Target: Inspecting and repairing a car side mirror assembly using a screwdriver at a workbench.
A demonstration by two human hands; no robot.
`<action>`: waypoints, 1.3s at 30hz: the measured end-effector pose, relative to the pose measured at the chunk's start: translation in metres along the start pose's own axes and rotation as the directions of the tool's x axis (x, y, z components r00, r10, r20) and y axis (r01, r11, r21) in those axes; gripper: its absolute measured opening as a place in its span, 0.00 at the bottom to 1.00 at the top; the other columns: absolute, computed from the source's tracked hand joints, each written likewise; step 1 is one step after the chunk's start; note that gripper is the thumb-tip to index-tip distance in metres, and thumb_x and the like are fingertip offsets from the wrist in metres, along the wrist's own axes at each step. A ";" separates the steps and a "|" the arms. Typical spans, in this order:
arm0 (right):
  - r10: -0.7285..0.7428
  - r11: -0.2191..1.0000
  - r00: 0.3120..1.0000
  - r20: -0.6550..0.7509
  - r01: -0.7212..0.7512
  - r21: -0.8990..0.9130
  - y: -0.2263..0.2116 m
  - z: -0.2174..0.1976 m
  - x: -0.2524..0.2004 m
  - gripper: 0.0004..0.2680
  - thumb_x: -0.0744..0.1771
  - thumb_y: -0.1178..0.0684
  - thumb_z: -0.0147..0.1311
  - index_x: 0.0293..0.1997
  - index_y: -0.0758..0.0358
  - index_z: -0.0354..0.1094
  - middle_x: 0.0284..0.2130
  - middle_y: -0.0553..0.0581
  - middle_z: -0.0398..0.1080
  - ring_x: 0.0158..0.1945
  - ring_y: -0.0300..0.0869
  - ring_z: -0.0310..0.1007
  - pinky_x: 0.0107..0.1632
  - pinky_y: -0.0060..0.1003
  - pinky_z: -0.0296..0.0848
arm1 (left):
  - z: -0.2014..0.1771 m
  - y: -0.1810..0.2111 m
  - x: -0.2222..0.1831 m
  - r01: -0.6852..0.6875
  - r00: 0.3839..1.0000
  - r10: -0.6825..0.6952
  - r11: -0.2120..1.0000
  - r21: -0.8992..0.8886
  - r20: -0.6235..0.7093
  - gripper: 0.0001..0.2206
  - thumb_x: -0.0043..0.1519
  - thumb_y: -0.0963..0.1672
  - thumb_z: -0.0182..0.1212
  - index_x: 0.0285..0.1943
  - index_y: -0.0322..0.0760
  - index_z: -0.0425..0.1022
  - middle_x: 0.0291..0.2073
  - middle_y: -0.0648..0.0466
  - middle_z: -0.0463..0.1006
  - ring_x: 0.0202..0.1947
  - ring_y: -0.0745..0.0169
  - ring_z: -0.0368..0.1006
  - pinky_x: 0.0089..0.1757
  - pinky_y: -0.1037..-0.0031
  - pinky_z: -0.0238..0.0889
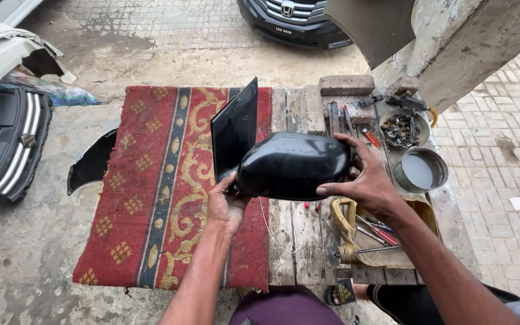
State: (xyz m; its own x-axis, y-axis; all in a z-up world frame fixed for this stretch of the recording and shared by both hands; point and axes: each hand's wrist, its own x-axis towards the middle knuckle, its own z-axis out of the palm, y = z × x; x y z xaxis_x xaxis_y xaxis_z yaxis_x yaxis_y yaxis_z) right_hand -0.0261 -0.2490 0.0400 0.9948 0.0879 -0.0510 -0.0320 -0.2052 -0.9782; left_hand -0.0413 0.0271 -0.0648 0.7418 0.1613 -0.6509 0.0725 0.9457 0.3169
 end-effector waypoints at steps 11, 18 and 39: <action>-0.088 0.996 0.996 0.022 0.088 -0.010 -0.008 0.023 -0.022 0.39 0.47 0.62 0.80 0.64 0.59 0.64 0.61 0.66 0.61 0.60 0.60 0.69 0.60 0.54 0.74 | 0.042 -0.004 -0.049 -0.074 0.989 0.085 0.993 -0.095 0.124 0.23 0.56 0.53 0.70 0.54 0.38 0.77 0.49 0.45 0.80 0.53 0.47 0.76 0.60 0.49 0.66; -0.148 0.987 0.988 0.051 0.144 0.077 -0.007 0.019 -0.023 0.34 0.47 0.64 0.79 0.58 0.57 0.71 0.55 0.57 0.71 0.56 0.48 0.74 0.56 0.45 0.76 | 0.052 0.000 -0.071 -0.059 0.983 0.069 0.996 -0.063 0.169 0.30 0.52 0.58 0.68 0.58 0.40 0.76 0.52 0.45 0.80 0.55 0.46 0.75 0.60 0.49 0.65; 0.353 0.691 0.901 -0.251 -0.432 -0.579 0.192 -0.064 0.115 0.09 0.60 0.42 0.64 0.41 0.44 0.81 0.35 0.53 0.80 0.43 0.53 0.79 0.44 0.48 0.79 | 0.037 -0.012 -0.034 0.064 0.998 -0.063 0.995 0.076 -0.006 0.36 0.47 0.63 0.63 0.60 0.43 0.76 0.56 0.45 0.77 0.58 0.44 0.73 0.59 0.52 0.64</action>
State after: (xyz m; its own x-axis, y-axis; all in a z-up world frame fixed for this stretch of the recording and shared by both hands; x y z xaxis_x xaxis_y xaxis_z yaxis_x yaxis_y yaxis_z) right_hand 0.0887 -0.3407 -0.1411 0.9095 -0.2377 -0.3411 -0.3961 -0.7447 -0.5372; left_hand -0.0425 -0.0002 -0.0214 0.7316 0.1028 -0.6739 0.1701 0.9298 0.3265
